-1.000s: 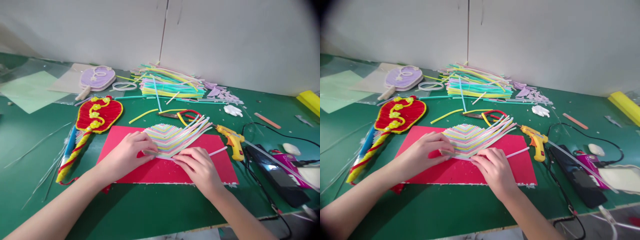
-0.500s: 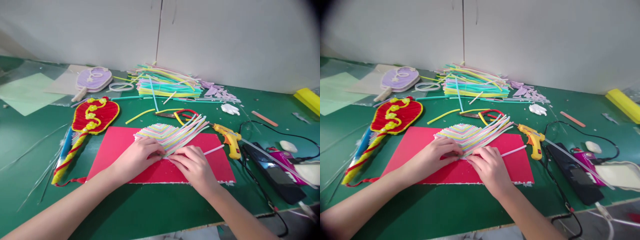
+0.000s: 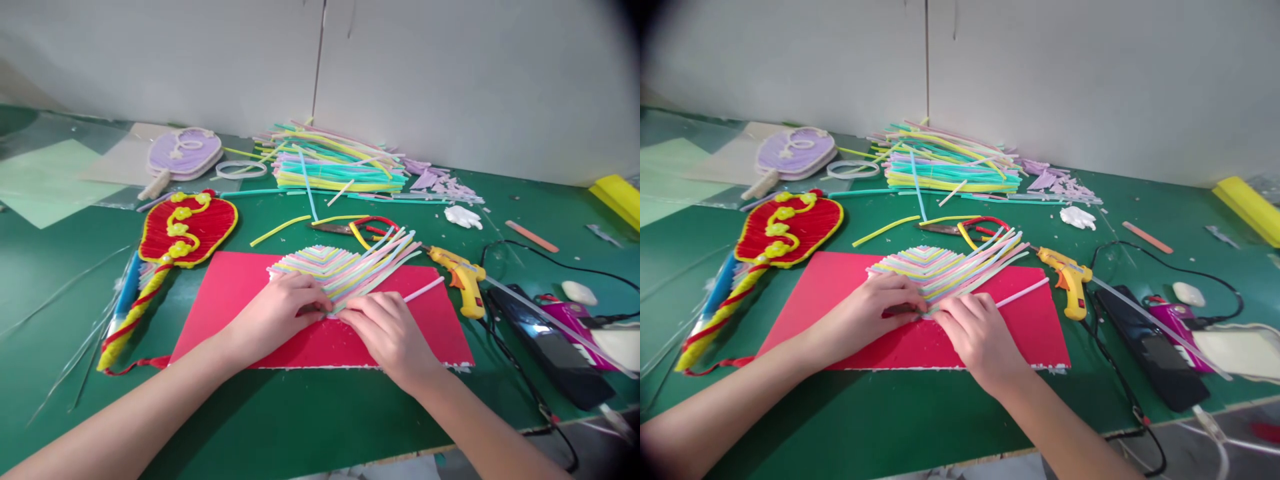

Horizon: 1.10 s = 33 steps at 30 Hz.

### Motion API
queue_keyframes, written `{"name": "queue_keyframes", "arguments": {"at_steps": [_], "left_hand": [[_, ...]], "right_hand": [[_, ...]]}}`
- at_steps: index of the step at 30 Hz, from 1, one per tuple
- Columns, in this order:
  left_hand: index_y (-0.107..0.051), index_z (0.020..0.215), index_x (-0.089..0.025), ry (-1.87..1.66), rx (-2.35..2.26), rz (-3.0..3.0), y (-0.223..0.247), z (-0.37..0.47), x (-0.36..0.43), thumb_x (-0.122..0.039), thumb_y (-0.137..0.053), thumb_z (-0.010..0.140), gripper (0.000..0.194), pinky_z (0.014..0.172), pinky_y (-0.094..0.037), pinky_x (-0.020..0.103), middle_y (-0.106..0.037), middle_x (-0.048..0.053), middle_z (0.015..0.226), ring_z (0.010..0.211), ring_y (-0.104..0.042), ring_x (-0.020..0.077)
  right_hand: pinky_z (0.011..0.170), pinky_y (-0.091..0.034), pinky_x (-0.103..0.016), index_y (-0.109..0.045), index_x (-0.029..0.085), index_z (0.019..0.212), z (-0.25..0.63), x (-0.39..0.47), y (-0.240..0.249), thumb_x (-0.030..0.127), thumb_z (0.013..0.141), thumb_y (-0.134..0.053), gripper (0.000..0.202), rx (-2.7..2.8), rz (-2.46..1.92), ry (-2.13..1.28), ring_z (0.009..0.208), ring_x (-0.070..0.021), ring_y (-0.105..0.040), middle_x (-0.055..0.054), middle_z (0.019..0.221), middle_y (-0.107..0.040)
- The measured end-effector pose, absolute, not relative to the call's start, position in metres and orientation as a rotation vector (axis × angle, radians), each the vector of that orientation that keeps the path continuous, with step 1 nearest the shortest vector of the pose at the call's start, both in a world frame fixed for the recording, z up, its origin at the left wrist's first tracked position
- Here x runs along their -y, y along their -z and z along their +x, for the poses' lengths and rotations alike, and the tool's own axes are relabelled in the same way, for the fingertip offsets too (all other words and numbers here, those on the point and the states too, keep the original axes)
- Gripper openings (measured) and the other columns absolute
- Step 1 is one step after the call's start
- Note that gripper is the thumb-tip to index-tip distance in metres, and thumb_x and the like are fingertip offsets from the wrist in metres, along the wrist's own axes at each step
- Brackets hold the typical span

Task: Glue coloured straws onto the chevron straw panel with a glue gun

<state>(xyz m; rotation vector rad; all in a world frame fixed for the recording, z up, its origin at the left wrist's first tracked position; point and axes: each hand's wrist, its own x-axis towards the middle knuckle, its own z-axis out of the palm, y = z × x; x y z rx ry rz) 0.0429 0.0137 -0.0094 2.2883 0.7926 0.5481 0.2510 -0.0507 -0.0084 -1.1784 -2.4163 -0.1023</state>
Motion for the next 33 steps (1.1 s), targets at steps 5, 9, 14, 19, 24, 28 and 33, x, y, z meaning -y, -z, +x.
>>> {"name": "queue_keyframes", "arguments": {"at_steps": [5, 9, 14, 19, 24, 28, 33], "left_hand": [[-0.068, 0.091, -0.02, -0.558, -0.786, 2.283, 0.011, 0.043, -0.014, -0.016, -0.057, 0.088, 0.013, 0.079, -0.047, 0.03, -0.066, 0.003, 0.091, 0.088, -0.059, 0.0175], [-0.069, 0.091, -0.021, -0.557, -0.784, 2.282, 0.012, 0.043, -0.014, -0.017, -0.055, 0.089, 0.014, 0.079, -0.047, 0.03, -0.066, 0.003, 0.091, 0.088, -0.059, 0.0175], [-0.069, 0.092, -0.021, -0.566, -0.772, 2.279, 0.013, 0.043, -0.014, -0.018, -0.055, 0.089, 0.014, 0.08, -0.047, 0.031, -0.066, 0.004, 0.092, 0.089, -0.06, 0.018], [-0.069, 0.09, -0.021, -0.555, -0.782, 2.257, 0.012, 0.043, -0.014, -0.015, -0.057, 0.087, 0.013, 0.081, -0.046, 0.03, -0.066, 0.004, 0.092, 0.09, -0.059, 0.0181], [-0.069, 0.091, -0.02, -0.543, -0.78, 2.255, 0.01, 0.042, -0.015, -0.015, -0.058, 0.087, 0.013, 0.081, -0.046, 0.03, -0.065, 0.004, 0.092, 0.09, -0.059, 0.018], [-0.069, 0.091, -0.021, -0.531, -0.78, 2.265, 0.011, 0.042, -0.015, -0.017, -0.057, 0.088, 0.013, 0.082, -0.045, 0.03, -0.066, 0.003, 0.094, 0.092, -0.059, 0.018], [-0.068, 0.092, -0.022, -0.529, -0.768, 2.264, 0.012, 0.042, -0.015, -0.016, -0.056, 0.089, 0.014, 0.083, -0.044, 0.028, -0.065, 0.002, 0.095, 0.094, -0.058, 0.017]], "right_hand": [[0.073, -0.037, -0.032, -0.067, 0.013, 0.099, 0.252, 0.046, 0.005, 0.01, 0.096, -0.038, 0.029, 2.522, -1.081, 0.235, 0.087, -0.017, -0.054, -0.007, 0.097, -0.069], [0.073, -0.037, -0.032, -0.067, 0.013, 0.099, 0.253, 0.045, 0.006, 0.009, 0.094, -0.043, 0.025, 2.545, -1.034, 0.269, 0.089, -0.0175, -0.056, -0.006, 0.097, -0.069], [0.075, -0.044, -0.031, -0.066, 0.014, 0.098, 0.257, 0.046, 0.012, 0.012, 0.093, -0.048, 0.019, 2.404, -1.042, 0.091, 0.088, -0.0164, -0.059, -0.007, 0.092, -0.068], [0.077, -0.052, -0.028, -0.065, 0.017, 0.09, 0.262, 0.045, 0.014, 0.013, 0.091, -0.052, 0.014, 2.205, -1.123, -0.21, 0.081, -0.0133, -0.059, -0.005, 0.084, -0.065], [0.078, -0.053, -0.027, -0.066, 0.016, 0.089, 0.274, 0.042, 0.012, 0.015, 0.09, -0.055, 0.011, 2.175, -1.165, -0.239, 0.082, -0.0131, -0.061, -0.006, 0.085, -0.064], [0.076, -0.053, -0.029, -0.066, 0.017, 0.088, 0.285, 0.035, 0.01, 0.016, 0.091, -0.054, 0.012, 2.208, -1.171, -0.248, 0.081, -0.0136, -0.061, -0.005, 0.085, -0.064], [0.077, -0.051, -0.031, -0.067, 0.018, 0.088, 0.291, 0.027, 0.01, 0.015, 0.091, -0.055, 0.013, 2.245, -1.167, -0.303, 0.082, -0.0142, -0.06, -0.004, 0.086, -0.066]]}}
